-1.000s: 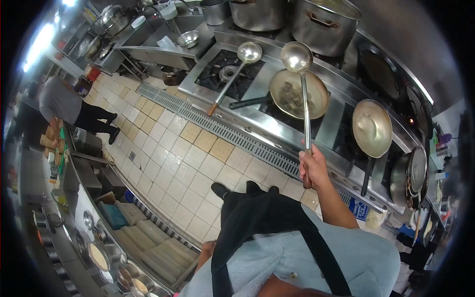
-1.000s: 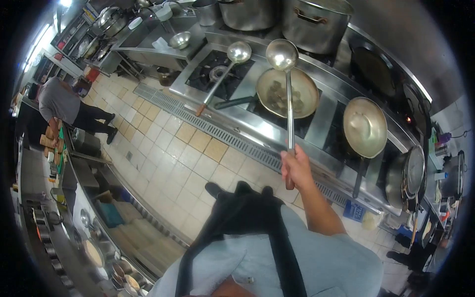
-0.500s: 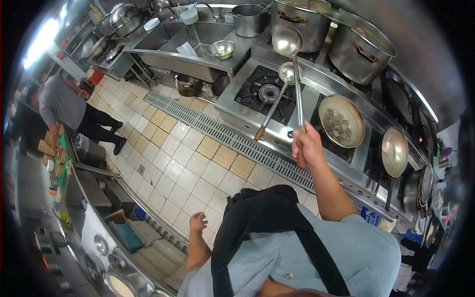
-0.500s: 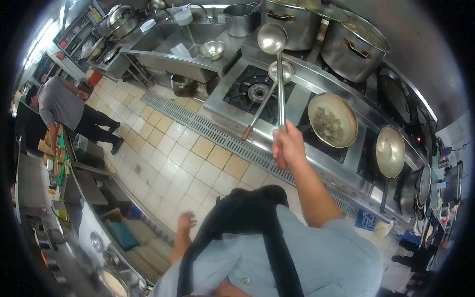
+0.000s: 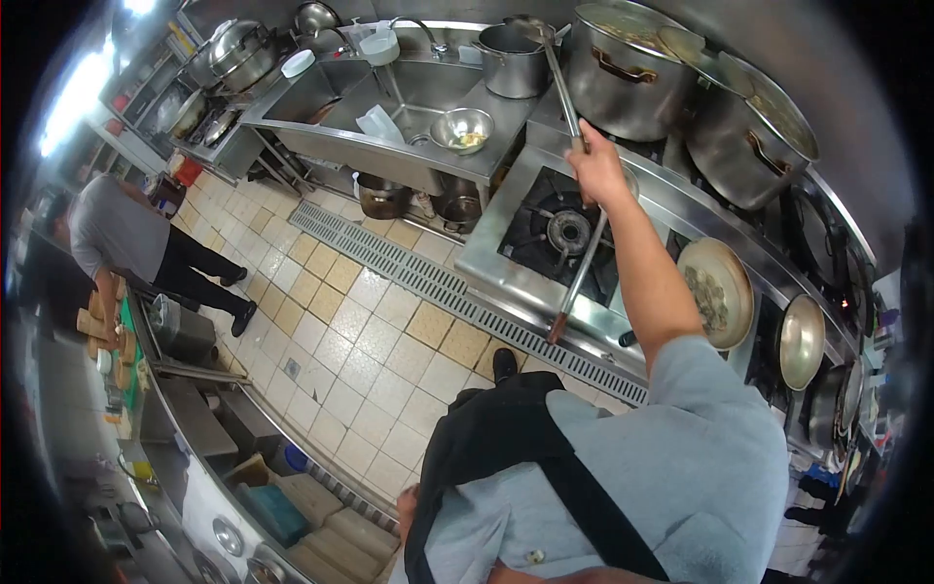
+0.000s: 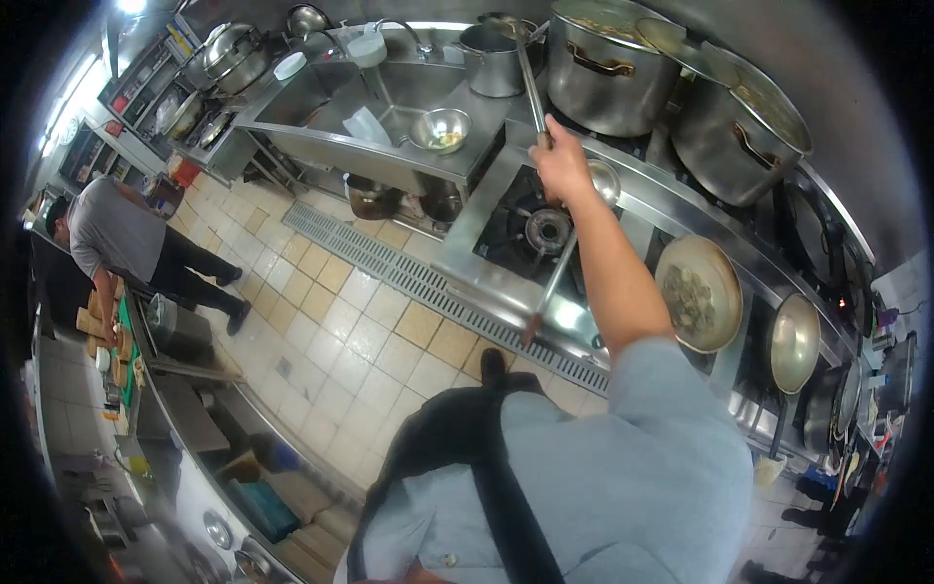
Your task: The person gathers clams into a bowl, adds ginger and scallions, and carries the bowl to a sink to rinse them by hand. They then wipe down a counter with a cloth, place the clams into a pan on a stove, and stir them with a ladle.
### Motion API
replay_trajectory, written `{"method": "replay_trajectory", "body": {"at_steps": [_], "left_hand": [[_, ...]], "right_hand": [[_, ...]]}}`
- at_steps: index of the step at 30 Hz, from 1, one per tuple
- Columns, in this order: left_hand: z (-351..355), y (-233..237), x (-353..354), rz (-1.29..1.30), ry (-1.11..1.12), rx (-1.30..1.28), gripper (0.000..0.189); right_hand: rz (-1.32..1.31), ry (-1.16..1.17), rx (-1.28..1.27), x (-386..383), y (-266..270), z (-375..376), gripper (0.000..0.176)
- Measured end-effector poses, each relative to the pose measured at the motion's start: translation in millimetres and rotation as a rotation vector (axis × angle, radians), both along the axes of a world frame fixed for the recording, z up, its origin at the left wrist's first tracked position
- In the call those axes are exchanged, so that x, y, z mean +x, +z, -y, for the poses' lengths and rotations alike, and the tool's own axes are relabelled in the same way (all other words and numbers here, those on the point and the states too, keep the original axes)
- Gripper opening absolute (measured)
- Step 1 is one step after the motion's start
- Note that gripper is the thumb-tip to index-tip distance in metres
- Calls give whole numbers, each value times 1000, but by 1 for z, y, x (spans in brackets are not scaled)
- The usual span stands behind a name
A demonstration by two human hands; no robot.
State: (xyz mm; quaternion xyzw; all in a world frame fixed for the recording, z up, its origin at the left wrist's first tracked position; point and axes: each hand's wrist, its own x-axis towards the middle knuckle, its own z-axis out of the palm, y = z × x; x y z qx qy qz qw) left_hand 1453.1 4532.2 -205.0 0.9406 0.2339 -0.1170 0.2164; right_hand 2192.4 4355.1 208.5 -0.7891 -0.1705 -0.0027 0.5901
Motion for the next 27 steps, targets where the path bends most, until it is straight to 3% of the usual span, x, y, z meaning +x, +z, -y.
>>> {"method": "replay_trajectory", "body": {"at_steps": [1, 3, 7, 9, 10, 12, 13, 15, 17, 20, 23, 24, 25, 26, 27], "left_hand": [[4, 3, -1, -53, 57, -46, 39], [6, 7, 6, -103, 197, -161, 39], [6, 10, 16, -147, 490, -363, 39], [0, 10, 29, -140, 542, -406, 39], [-6, 10, 35, -133, 559, -418, 39], [-18, 9, 41, -126, 569, -438, 40], [-25, 9, 44, -124, 560, -444, 40], [-45, 5, 50, -124, 513, -443, 40], [-72, 1, 54, -120, 419, -416, 40], [-132, -6, 59, -108, 154, -309, 40], [-206, 1, 83, 57, -138, -193, 40], [-229, -6, 85, -75, 151, -518, 41], [-250, 13, 105, -121, 609, -868, 41], [-262, 66, 151, -127, 1044, -1023, 41], [-272, 79, 171, -149, 1030, -994, 41]], "right_hand": [[-2, 1, 3, 32, -10, -12, 64], [344, -127, -325, 104, -33, -39, 63], [260, -104, -407, 153, -12, -76, 60], [-227, -32, -92, 154, 18, -89, 56], [-229, -26, -93, 163, 17, -92, 56], [-186, -2, 228, 181, 5, -90, 53], [-198, -10, 226, 172, 4, -90, 53], [-186, -85, 522, 126, 12, -76, 45], [-188, -72, 418, 85, -20, -52, 37], [34, -229, -112, -7, -113, -10, 26], [-76, -459, -612, -136, -150, 18, 38], [-3, -520, -717, -166, -177, 26, 38], [-78, -553, -701, -193, -185, 27, 40], [-99, -567, -603, -195, -238, 37, 39], [-118, -582, -503, -199, -291, 47, 39]]}}
